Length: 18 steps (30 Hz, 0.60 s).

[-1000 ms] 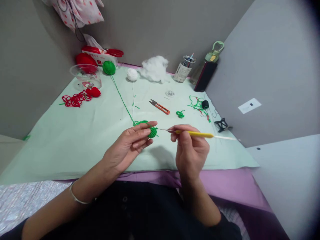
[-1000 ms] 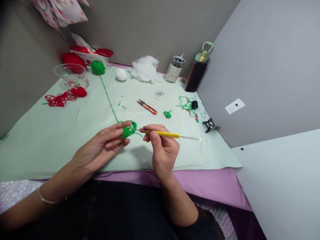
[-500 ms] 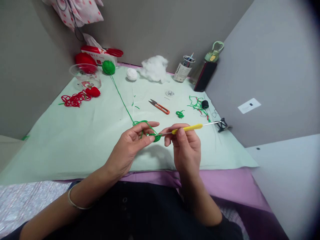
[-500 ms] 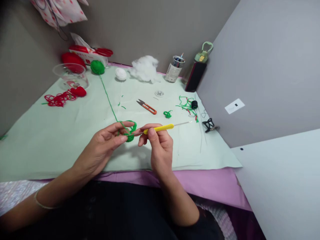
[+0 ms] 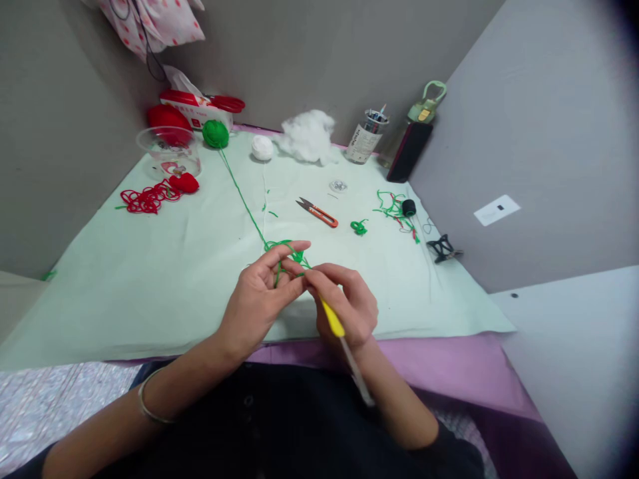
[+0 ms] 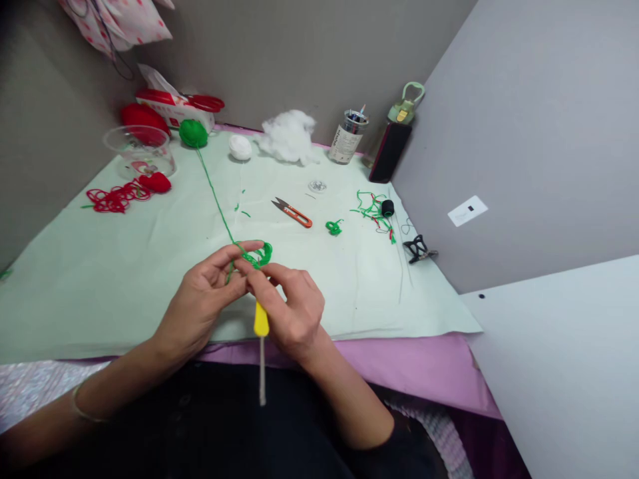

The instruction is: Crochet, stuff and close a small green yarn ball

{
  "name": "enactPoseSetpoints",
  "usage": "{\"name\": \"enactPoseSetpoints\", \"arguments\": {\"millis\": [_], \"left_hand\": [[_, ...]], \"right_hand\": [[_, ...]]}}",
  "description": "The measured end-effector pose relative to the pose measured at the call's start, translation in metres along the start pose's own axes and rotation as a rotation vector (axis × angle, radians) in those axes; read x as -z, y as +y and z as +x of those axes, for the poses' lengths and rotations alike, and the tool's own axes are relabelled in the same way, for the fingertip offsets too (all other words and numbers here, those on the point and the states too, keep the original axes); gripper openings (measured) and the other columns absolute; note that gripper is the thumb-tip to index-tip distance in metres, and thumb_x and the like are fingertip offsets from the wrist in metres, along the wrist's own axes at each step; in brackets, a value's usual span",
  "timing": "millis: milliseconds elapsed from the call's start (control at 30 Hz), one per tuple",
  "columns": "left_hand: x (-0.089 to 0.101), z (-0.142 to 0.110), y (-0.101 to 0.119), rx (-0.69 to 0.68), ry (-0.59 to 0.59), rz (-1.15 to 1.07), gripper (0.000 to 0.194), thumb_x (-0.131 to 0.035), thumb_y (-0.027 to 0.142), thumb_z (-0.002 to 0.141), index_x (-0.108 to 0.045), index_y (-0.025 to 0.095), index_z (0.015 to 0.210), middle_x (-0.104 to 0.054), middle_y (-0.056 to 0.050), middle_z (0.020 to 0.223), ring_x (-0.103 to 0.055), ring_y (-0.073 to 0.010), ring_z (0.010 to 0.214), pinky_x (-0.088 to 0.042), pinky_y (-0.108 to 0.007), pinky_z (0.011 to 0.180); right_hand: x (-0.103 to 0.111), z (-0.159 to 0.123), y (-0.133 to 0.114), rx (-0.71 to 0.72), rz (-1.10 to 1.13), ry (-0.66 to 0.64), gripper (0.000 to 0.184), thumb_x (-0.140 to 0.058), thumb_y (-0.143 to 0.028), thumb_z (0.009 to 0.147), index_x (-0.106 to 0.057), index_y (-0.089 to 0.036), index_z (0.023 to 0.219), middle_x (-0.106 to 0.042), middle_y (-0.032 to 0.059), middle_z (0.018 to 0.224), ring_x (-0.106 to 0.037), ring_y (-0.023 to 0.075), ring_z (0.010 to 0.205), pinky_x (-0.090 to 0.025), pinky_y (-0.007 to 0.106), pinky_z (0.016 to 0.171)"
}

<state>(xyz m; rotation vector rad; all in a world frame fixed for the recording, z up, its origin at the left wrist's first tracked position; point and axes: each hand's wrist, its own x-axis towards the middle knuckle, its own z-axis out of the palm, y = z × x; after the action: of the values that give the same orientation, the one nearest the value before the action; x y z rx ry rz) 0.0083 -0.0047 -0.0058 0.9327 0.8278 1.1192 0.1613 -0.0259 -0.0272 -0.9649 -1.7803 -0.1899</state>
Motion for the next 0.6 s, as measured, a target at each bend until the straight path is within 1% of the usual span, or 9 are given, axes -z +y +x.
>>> {"name": "enactPoseSetpoints", "arguments": {"millis": [67, 133, 167, 233, 300, 400, 500, 533, 600], "left_hand": [[0.001, 0.002, 0.001, 0.152, -0.063, -0.157, 0.041, -0.084, 0.024, 0.082, -0.076, 0.025, 0.123, -0.066, 0.0, 0.09, -0.059, -0.0124, 0.082, -0.048, -0.024, 0.082], [0.003, 0.005, 0.004, 0.26, -0.084, -0.254, 0.037, -0.084, 0.025, 0.082, -0.079, 0.022, 0.118, -0.068, -0.001, 0.091, -0.059, -0.01, 0.077, -0.05, -0.023, 0.084], [0.005, 0.006, 0.005, 0.276, -0.083, -0.273, 0.035, -0.084, 0.025, 0.082, -0.08, 0.021, 0.116, -0.069, -0.001, 0.091, -0.057, -0.0087, 0.073, -0.05, -0.023, 0.084], [0.005, 0.007, 0.008, 0.247, -0.078, -0.27, 0.034, -0.084, 0.024, 0.082, -0.081, 0.022, 0.116, -0.069, -0.001, 0.091, -0.056, -0.0081, 0.072, -0.05, -0.022, 0.082], [0.004, 0.006, 0.009, 0.212, -0.099, -0.244, 0.035, -0.084, 0.022, 0.081, -0.081, 0.023, 0.116, -0.07, -0.001, 0.095, -0.059, -0.0102, 0.081, -0.049, -0.021, 0.082], [0.0, 0.003, 0.008, 0.137, -0.095, -0.178, 0.033, -0.084, 0.021, 0.081, -0.082, 0.025, 0.113, -0.071, -0.001, 0.099, -0.061, -0.0136, 0.095, -0.047, -0.023, 0.088], [-0.004, 0.002, 0.005, 0.063, -0.042, -0.139, 0.033, -0.085, 0.02, 0.081, -0.082, 0.025, 0.113, -0.072, -0.001, 0.099, -0.061, -0.0141, 0.097, -0.046, -0.023, 0.092], [-0.004, 0.002, 0.005, 0.07, -0.034, -0.157, 0.035, -0.086, 0.02, 0.08, -0.082, 0.025, 0.115, -0.072, -0.001, 0.096, -0.061, -0.0135, 0.094, -0.047, -0.023, 0.091], [-0.003, 0.004, 0.004, 0.144, -0.05, -0.235, 0.034, -0.086, 0.021, 0.08, -0.082, 0.023, 0.114, -0.07, 0.0, 0.088, -0.059, -0.0094, 0.077, -0.049, -0.022, 0.086]], "right_hand": [[-0.001, 0.0, 0.0, -0.04, 0.048, 0.026, 0.036, -0.065, -0.01, 0.097, -0.073, -0.031, 0.125, -0.076, 0.0072, 0.109, -0.072, 0.0208, 0.09, -0.059, 0.035, 0.074], [0.002, 0.003, 0.0, -0.164, 0.217, 0.058, 0.03, -0.061, -0.012, 0.1, -0.075, -0.03, 0.12, -0.076, 0.0064, 0.105, -0.071, 0.0204, 0.09, -0.059, 0.035, 0.075], [0.004, 0.006, 0.0, -0.255, 0.33, 0.084, 0.027, -0.059, -0.014, 0.102, -0.076, -0.029, 0.117, -0.076, 0.0054, 0.1, -0.07, 0.0192, 0.086, -0.058, 0.035, 0.073], [0.007, 0.013, -0.001, -0.44, 0.541, 0.128, 0.024, -0.055, -0.02, 0.105, -0.077, -0.029, 0.11, -0.074, 0.0025, 0.092, -0.067, 0.0159, 0.076, -0.056, 0.032, 0.068], [0.009, 0.018, 0.0, -0.535, 0.656, 0.112, 0.021, -0.057, -0.024, 0.105, -0.077, -0.028, 0.104, -0.073, 0.0014, 0.091, -0.065, 0.0143, 0.072, -0.055, 0.03, 0.066], [0.007, 0.019, -0.001, -0.529, 0.614, 0.048, 0.017, -0.061, -0.024, 0.103, -0.078, -0.026, 0.103, -0.075, 0.0019, 0.092, -0.067, 0.0149, 0.075, -0.057, 0.031, 0.069], [0.004, 0.015, -0.002, -0.454, 0.482, 0.04, 0.02, -0.06, -0.019, 0.103, -0.077, -0.028, 0.107, -0.075, 0.0019, 0.093, -0.068, 0.0152, 0.076, -0.058, 0.031, 0.068], [0.003, 0.012, -0.002, -0.393, 0.413, 0.035, 0.021, -0.061, -0.017, 0.102, -0.077, -0.028, 0.11, -0.075, 0.0027, 0.096, -0.069, 0.0164, 0.079, -0.059, 0.032, 0.07], [0.002, 0.008, -0.002, -0.236, 0.258, 0.033, 0.027, -0.064, -0.014, 0.099, -0.077, -0.03, 0.116, -0.076, 0.0053, 0.106, -0.072, 0.0196, 0.091, -0.062, 0.036, 0.075]]}}
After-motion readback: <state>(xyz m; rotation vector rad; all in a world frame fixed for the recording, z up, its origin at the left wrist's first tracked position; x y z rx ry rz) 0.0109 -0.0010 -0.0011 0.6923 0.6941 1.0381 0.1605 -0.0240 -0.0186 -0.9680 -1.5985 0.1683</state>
